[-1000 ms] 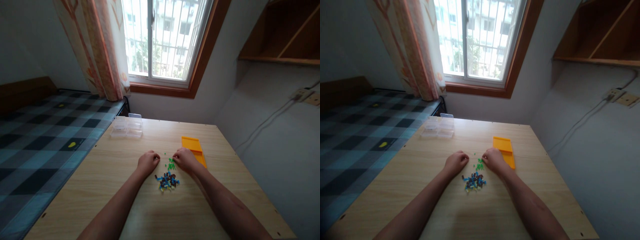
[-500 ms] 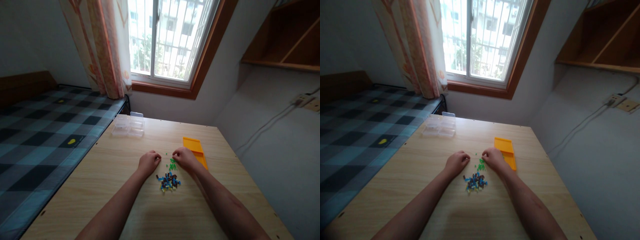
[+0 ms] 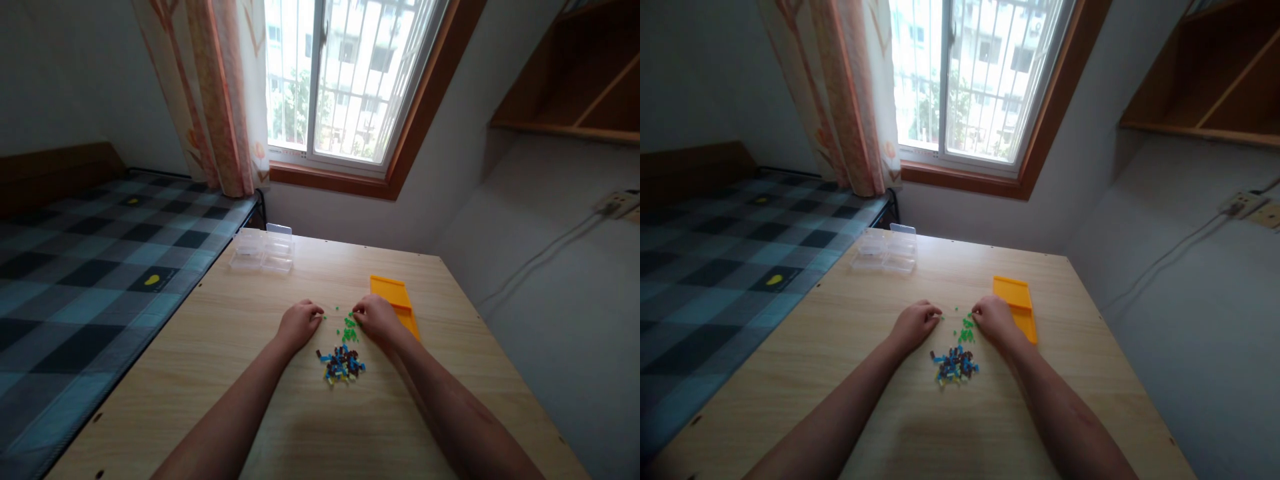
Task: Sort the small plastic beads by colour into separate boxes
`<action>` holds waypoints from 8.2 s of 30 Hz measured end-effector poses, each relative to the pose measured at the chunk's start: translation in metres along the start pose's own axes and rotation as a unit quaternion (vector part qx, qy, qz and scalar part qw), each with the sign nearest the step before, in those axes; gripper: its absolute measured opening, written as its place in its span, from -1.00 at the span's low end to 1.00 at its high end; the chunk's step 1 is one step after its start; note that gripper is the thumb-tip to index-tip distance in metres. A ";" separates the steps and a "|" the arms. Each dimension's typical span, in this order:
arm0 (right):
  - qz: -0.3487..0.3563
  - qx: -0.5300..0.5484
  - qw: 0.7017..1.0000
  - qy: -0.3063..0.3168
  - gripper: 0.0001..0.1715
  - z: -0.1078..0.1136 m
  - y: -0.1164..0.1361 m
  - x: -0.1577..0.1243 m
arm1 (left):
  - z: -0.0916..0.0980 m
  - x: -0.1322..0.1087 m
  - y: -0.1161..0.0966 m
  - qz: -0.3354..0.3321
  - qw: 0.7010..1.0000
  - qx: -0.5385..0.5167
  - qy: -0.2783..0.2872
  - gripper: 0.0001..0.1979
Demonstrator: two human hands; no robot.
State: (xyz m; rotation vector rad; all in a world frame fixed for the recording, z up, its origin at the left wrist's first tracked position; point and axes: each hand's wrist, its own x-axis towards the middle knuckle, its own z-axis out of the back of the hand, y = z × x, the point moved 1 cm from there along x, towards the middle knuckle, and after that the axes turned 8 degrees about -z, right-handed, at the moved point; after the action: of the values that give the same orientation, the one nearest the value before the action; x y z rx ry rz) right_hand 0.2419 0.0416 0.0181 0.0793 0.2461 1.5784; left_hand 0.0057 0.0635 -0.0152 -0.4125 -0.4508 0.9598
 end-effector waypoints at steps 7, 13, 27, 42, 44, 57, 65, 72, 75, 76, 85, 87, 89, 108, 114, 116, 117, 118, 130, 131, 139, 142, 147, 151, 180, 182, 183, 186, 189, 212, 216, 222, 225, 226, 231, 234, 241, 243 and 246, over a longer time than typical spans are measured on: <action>-0.043 -0.019 0.999 0.008 -0.67 -0.001 0.000 0.000 | -0.001 0.000 -0.003 -0.004 1.000 0.017 0.009 -0.83; -0.073 -0.019 0.997 0.029 -0.72 0.002 -0.005 0.005 | -0.004 0.003 -0.005 -0.006 0.999 0.038 0.013 -0.81; -0.113 0.045 0.992 -0.026 -0.73 0.030 -0.057 -0.014 | -0.003 0.004 -0.007 -0.033 0.996 0.080 0.028 -0.78; -0.192 0.046 0.980 -0.014 -0.74 0.001 -0.112 -0.030 | -0.006 0.004 -0.004 -0.046 0.996 0.072 -0.002 -0.77; -0.186 0.049 0.981 -0.022 -0.73 0.002 -0.112 -0.030 | -0.006 0.003 -0.003 -0.038 0.997 0.067 -0.011 -0.77; -0.035 0.011 0.998 -0.043 -0.74 0.021 -0.043 -0.028 | -0.001 0.004 -0.002 -0.013 0.999 0.036 -0.006 -0.80; 0.007 -0.013 1.000 -0.020 -0.77 0.004 -0.001 -0.018 | -0.005 0.006 -0.005 -0.004 0.998 0.065 0.004 -0.79; 0.014 -0.042 0.999 -0.029 -0.73 -0.007 0.014 -0.021 | -0.005 0.007 -0.005 -0.006 0.998 0.070 0.003 -0.80; 0.016 -0.057 0.998 -0.034 -0.71 -0.007 0.016 -0.021 | -0.005 0.006 -0.005 -0.007 0.997 0.073 0.002 -0.80; 0.017 -0.060 0.997 -0.035 -0.71 -0.007 0.017 -0.021 | -0.005 0.006 -0.005 -0.007 0.997 0.074 0.001 -0.80; 0.010 -0.069 0.996 -0.047 -0.70 -0.007 0.024 -0.024 | -0.004 0.005 -0.007 -0.003 0.996 0.085 -0.006 -0.81; 0.002 -0.065 0.997 -0.050 -0.71 -0.006 0.025 -0.024 | -0.004 0.005 -0.008 -0.002 0.996 0.086 -0.005 -0.82; -0.010 -0.059 0.997 -0.054 -0.73 -0.004 0.022 -0.026 | -0.004 0.005 -0.008 0.000 0.996 0.088 -0.004 -0.81; -0.074 -0.020 0.997 -0.008 -0.72 0.014 -0.113 -0.053 | -0.057 0.087 -0.138 -0.135 0.975 0.097 0.147 -0.79; 0.012 -0.008 1.000 -0.020 -0.73 0.013 -0.117 -0.049 | -0.082 0.100 -0.138 -0.158 0.954 0.140 0.212 -0.87; 0.030 -0.004 0.999 -0.031 -0.73 0.010 -0.117 -0.048 | -0.086 0.102 -0.137 -0.161 0.952 0.149 0.215 -0.90; 0.036 -0.003 0.999 -0.038 -0.74 0.009 -0.116 -0.047 | -0.087 0.102 -0.137 -0.161 0.952 0.151 0.214 -0.91; 0.040 -0.001 0.998 -0.046 -0.74 0.008 -0.115 -0.046 | -0.087 0.102 -0.138 -0.160 0.952 0.152 0.210 -0.92; -0.009 0.061 0.981 -0.185 -0.77 0.001 -0.143 -0.060 | 0.014 0.071 -0.058 -0.011 0.986 0.161 0.034 -0.75; -0.010 0.067 0.979 -0.192 -0.78 0.001 -0.143 -0.062 | 0.020 0.068 -0.046 0.003 0.986 0.161 0.036 -0.77; 0.080 0.024 0.992 -0.090 -0.75 0.014 -0.072 -0.056 | 0.001 0.048 -0.027 -0.003 0.989 0.126 0.071 -0.79; 0.091 -0.002 0.995 -0.048 -0.76 0.017 -0.040 -0.041 | -0.005 0.048 -0.029 -0.008 0.991 0.115 0.066 -0.79; 0.072 -0.023 0.996 -0.042 -0.73 0.010 -0.008 -0.010 | -0.008 0.050 -0.028 -0.007 0.993 0.104 0.050 -0.80; 0.054 -0.037 0.997 -0.039 -0.72 0.004 0.002 -0.002 | -0.009 0.050 -0.025 -0.010 0.995 0.093 0.043 -0.79; -0.164 0.043 0.985 -0.034 -0.71 0.017 -0.118 -0.059 | -0.010 0.067 -0.067 -0.034 0.987 0.127 0.095 -0.74; -0.169 0.041 0.984 -0.032 -0.70 0.011 -0.115 -0.056 | -0.015 0.071 -0.085 -0.054 0.985 0.122 0.105 -0.73; -0.170 0.039 0.984 -0.033 -0.69 0.008 -0.114 -0.054 | -0.019 0.073 -0.095 -0.066 0.984 0.121 0.113 -0.73; -0.172 0.035 0.984 -0.042 -0.68 0.001 -0.111 -0.047 | -0.034 0.079 -0.120 -0.090 0.979 0.124 0.138 -0.75; -0.169 0.036 0.983 -0.055 -0.69 -0.002 -0.112 -0.046 | -0.050 0.086 -0.133 -0.098 0.973 0.135 0.162 -0.76; -0.011 0.120 0.954 -0.275 -0.86 -0.003 -0.077 -0.065 | 0.012 0.070 -0.059 -0.060 0.988 0.093 0.111 -0.81; 0.051 0.077 0.977 -0.193 -0.86 -0.003 -0.034 -0.063 | 0.003 0.045 -0.044 -0.033 0.991 0.082 0.104 -0.78; 0.059 0.024 0.991 -0.114 -0.78 -0.005 -0.010 -0.046 | -0.007 0.038 -0.047 -0.047 0.992 0.071 0.097 -0.74; 0.071 0.015 0.993 -0.097 -0.75 -0.006 -0.005 -0.034 | -0.007 0.042 -0.047 -0.065 0.990 0.064 0.109 -0.76; 0.077 0.013 0.993 -0.091 -0.75 -0.006 -0.004 -0.030 | -0.008 0.042 -0.047 -0.069 0.990 0.063 0.110 -0.77; 0.110 0.014 0.992 -0.068 -0.75 -0.006 0.003 -0.018 | -0.009 0.039 -0.042 -0.071 0.991 0.060 0.098 -0.78; 0.123 0.010 0.991 -0.058 -0.74 -0.007 0.007 -0.013 | -0.004 0.037 -0.033 -0.051 0.993 0.066 0.085 -0.78; 0.087 0.009 0.994 -0.061 -0.76 -0.006 0.006 -0.012 | 0.011 0.046 -0.030 -0.018 0.996 0.071 0.059 -0.82; 0.052 0.012 0.996 -0.072 -0.77 0.002 -0.012 -0.017 | 0.012 0.050 -0.038 -0.027 0.996 0.067 0.060 -0.82; -0.036 0.010 0.994 -0.099 -0.74 0.016 -0.057 -0.027 | 0.006 0.057 -0.058 -0.052 0.994 0.061 0.068 -0.83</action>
State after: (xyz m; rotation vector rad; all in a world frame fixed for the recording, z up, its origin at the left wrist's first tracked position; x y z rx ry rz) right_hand 0.3014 0.0172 0.0252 0.2386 0.1071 1.4844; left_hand 0.0704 0.0833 0.0307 -0.3388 -0.2853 0.8478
